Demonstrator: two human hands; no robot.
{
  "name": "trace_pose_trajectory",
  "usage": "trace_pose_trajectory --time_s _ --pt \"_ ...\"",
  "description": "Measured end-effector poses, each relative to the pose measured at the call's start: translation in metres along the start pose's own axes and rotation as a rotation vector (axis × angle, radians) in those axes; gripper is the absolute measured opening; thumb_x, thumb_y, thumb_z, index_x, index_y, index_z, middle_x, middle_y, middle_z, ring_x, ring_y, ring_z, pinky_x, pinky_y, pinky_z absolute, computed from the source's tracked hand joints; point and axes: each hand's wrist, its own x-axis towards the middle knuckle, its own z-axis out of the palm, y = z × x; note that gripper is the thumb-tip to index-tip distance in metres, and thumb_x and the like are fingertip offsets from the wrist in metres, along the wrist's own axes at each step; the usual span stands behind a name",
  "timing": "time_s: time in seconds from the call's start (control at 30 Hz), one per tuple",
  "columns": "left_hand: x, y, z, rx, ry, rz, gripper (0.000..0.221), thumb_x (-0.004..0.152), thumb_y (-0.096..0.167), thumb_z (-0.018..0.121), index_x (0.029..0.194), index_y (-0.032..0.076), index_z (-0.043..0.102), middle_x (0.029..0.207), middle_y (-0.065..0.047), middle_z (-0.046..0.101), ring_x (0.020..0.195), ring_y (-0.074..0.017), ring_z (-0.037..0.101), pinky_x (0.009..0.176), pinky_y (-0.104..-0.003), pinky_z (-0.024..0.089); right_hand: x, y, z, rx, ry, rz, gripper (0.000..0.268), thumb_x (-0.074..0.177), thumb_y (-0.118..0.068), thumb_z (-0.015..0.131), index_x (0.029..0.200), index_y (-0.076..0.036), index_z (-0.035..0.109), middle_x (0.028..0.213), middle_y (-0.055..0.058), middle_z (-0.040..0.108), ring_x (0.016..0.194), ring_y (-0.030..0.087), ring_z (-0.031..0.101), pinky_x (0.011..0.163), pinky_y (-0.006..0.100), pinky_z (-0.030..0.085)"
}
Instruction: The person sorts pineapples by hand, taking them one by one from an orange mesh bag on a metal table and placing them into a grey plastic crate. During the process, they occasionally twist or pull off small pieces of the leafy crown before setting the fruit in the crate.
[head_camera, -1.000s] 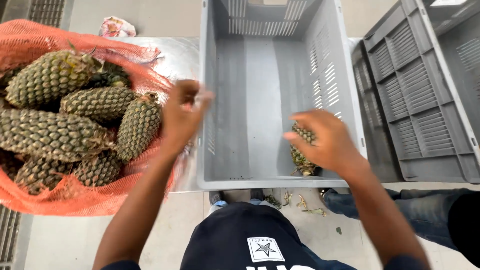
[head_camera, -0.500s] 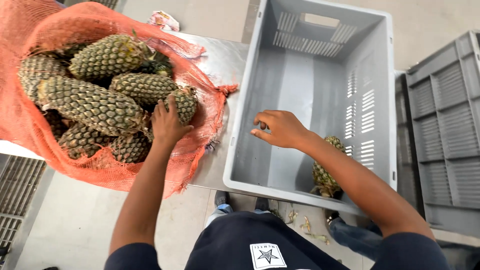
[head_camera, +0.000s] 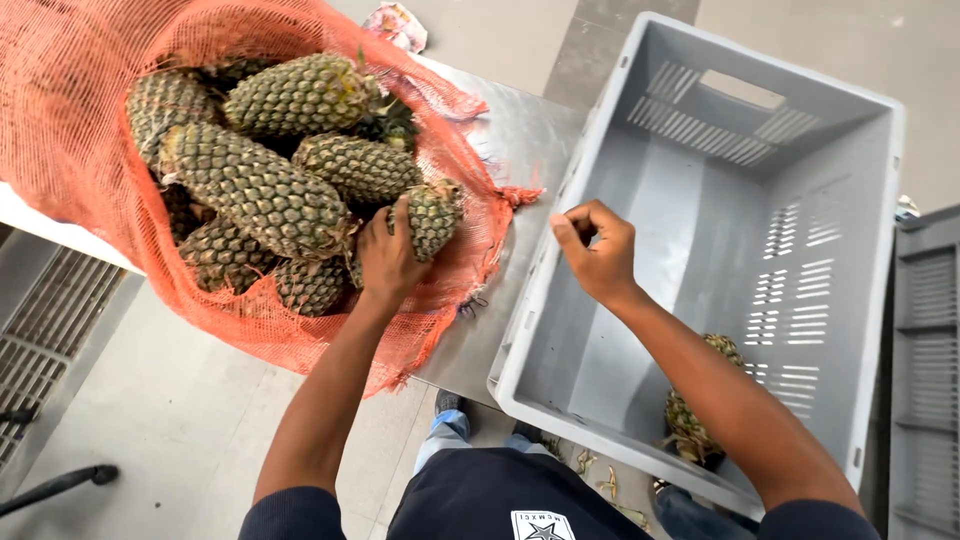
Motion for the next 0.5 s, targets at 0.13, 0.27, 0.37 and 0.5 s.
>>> trace_pose_trajectory --time_s 0.13,0.27,0.37,0.5 --pt "-0.008 0.024 -0.042 -0.171 0.219 0.059 0.118 0.061 0.033 0.098 0.157 0.014 0.032 0.139 -0.024 0.050 0.123 -0.0436 0.052 0.104 -0.057 0.044 0.015 0.000 0.014 0.093 0.027 -0.039 0.024 0.102 -0.019 0.073 0.087 -0.004 0.062 0.072 -0.004 0.058 0.066 0.002 0.049 0.060 0.022 0.041" --pt "-0.004 0.057 -0.116 -0.530 0.327 0.050 0.125 0.058 0.032 0.101 0.156 0.002 0.029 0.136 -0.023 0.052 0.126 -0.0412 0.053 0.109 -0.051 0.045 0.025 -0.004 0.030 0.295 -0.078 0.035 0.020 0.104 -0.020 0.070 0.097 -0.004 0.062 0.084 -0.003 0.060 0.074 0.003 0.049 0.067 0.023 0.043" --pt "0.002 0.080 -0.168 -1.136 0.185 0.050 0.118 0.065 0.024 0.096 0.158 -0.001 0.028 0.146 -0.017 0.054 0.133 -0.0311 0.059 0.114 -0.043 0.050 0.025 -0.017 0.039 0.449 -0.223 0.028 0.032 0.107 -0.033 0.065 0.118 -0.003 0.060 0.107 0.002 0.064 0.096 0.010 0.057 0.085 0.028 0.049" --pt "0.001 0.099 -0.184 -1.515 -0.065 -0.076 0.106 0.067 0.017 0.093 0.154 -0.002 0.036 0.141 -0.015 0.060 0.127 -0.0245 0.064 0.113 -0.039 0.051 0.015 -0.076 0.042 0.702 -0.353 0.122 0.062 0.103 -0.053 0.058 0.142 -0.006 0.048 0.135 0.006 0.059 0.125 0.018 0.058 0.106 0.035 0.049"
